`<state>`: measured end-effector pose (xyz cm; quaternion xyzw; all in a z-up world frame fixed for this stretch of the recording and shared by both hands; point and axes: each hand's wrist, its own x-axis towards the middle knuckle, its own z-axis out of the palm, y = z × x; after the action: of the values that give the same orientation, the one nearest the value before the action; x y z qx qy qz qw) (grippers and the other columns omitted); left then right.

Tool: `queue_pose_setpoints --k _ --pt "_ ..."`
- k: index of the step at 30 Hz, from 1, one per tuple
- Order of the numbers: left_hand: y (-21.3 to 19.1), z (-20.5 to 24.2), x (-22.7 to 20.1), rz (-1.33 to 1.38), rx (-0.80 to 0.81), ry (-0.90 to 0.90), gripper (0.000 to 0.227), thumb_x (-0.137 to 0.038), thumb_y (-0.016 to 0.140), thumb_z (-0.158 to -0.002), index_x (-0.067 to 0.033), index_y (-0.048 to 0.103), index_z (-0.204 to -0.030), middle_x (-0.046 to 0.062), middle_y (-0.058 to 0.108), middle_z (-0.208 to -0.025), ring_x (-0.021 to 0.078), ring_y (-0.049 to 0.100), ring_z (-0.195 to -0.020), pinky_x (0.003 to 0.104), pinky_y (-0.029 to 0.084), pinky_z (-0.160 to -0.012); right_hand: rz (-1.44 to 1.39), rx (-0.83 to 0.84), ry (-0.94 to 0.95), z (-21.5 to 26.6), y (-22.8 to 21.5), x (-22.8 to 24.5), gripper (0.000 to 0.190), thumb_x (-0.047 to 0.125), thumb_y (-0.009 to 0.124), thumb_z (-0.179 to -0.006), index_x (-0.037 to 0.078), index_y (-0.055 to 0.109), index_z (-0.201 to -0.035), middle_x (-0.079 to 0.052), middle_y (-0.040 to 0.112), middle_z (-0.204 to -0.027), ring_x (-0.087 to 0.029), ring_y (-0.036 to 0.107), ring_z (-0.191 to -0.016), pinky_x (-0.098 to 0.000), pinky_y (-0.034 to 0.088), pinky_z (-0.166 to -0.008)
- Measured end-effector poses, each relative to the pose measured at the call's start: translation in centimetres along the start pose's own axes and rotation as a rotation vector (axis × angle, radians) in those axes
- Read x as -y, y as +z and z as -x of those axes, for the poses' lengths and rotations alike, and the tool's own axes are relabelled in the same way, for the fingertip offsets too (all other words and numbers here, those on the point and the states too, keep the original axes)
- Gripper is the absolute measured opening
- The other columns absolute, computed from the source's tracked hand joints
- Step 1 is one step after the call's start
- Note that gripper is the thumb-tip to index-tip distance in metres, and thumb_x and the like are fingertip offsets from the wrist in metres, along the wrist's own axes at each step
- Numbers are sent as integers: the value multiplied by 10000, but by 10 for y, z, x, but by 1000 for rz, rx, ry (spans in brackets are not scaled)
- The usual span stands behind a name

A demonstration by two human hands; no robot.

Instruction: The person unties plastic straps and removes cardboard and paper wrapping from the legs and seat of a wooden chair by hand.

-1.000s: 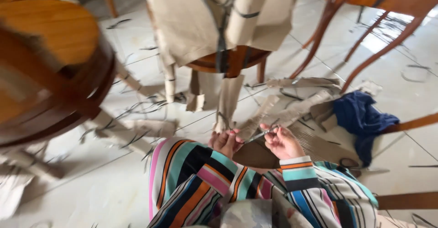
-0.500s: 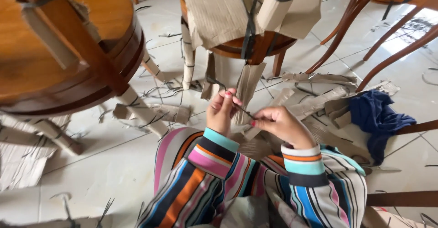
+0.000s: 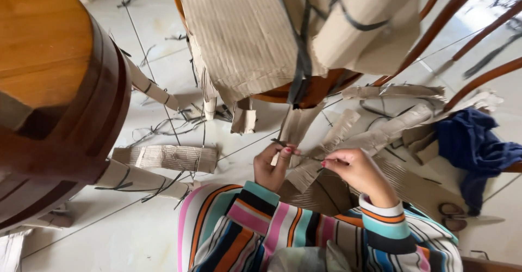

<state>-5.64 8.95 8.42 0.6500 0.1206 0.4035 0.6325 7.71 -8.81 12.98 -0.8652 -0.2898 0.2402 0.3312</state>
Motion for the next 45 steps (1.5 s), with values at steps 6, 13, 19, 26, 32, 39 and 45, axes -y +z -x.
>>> queue_pose_setpoints --k 6,13,19,26,32,39,45 --pt "-22 -39 3 -38 -7 200 229 -146 596 -1033 -31 709 -870 122 777 -892 305 742 -856 402 578 -851 47 40 -57 -10 -17 37 114 228 805 -821 212 868 -915 -41 550 -471 -163 540 -536 -326 508 -580" --pt "-12 -55 49 -288 150 57 606 -395 807 -821 -56 541 -1248 94 652 -1183 250 663 -1110 395 554 -930 401 147 271 2 -42 45 212 383 697 -890 292 844 -1013 92 858 -960 -111 783 -812 -288 537 -775" --pt "-3 -63 41 -265 179 -85 538 -341 879 -751 -70 695 -1177 74 756 -1083 184 723 -1024 320 580 -888 515 -169 419 11 -41 13 209 398 651 -943 344 832 -1032 -8 806 -916 -265 727 -809 -395 545 -726" --pt "0 -52 57 -345 77 -96 593 -376 897 -707 -48 655 -1138 92 738 -1057 217 725 -997 351 575 -853 552 -451 322 15 -40 -27 208 401 720 -958 253 836 -1048 -82 780 -860 -327 709 -784 -452 558 -680" --pt "-8 -48 72 -250 151 -235 643 -487 740 -814 -24 613 -1242 127 645 -1176 255 623 -1181 393 511 -990 463 -666 -185 3 -24 -43 94 143 797 -993 101 837 -1067 -89 763 -839 -213 644 -588 -359 478 -555" --pt "-22 -60 113 31 -18 -459 479 -466 527 -1057 -72 682 -832 14 577 -734 146 542 -703 379 444 -735 277 -783 -469 -54 1 -32 175 46 832 -924 175 819 -1042 -90 769 -884 -323 736 -826 -424 566 -673" --pt "-10 -84 58 -105 130 -507 335 -354 762 -886 -82 719 -693 48 650 -597 84 547 -693 284 474 -710 366 -783 -616 -72 5 -17 161 47 845 -932 189 815 -1001 -44 697 -726 -311 709 -703 -408 563 -647"
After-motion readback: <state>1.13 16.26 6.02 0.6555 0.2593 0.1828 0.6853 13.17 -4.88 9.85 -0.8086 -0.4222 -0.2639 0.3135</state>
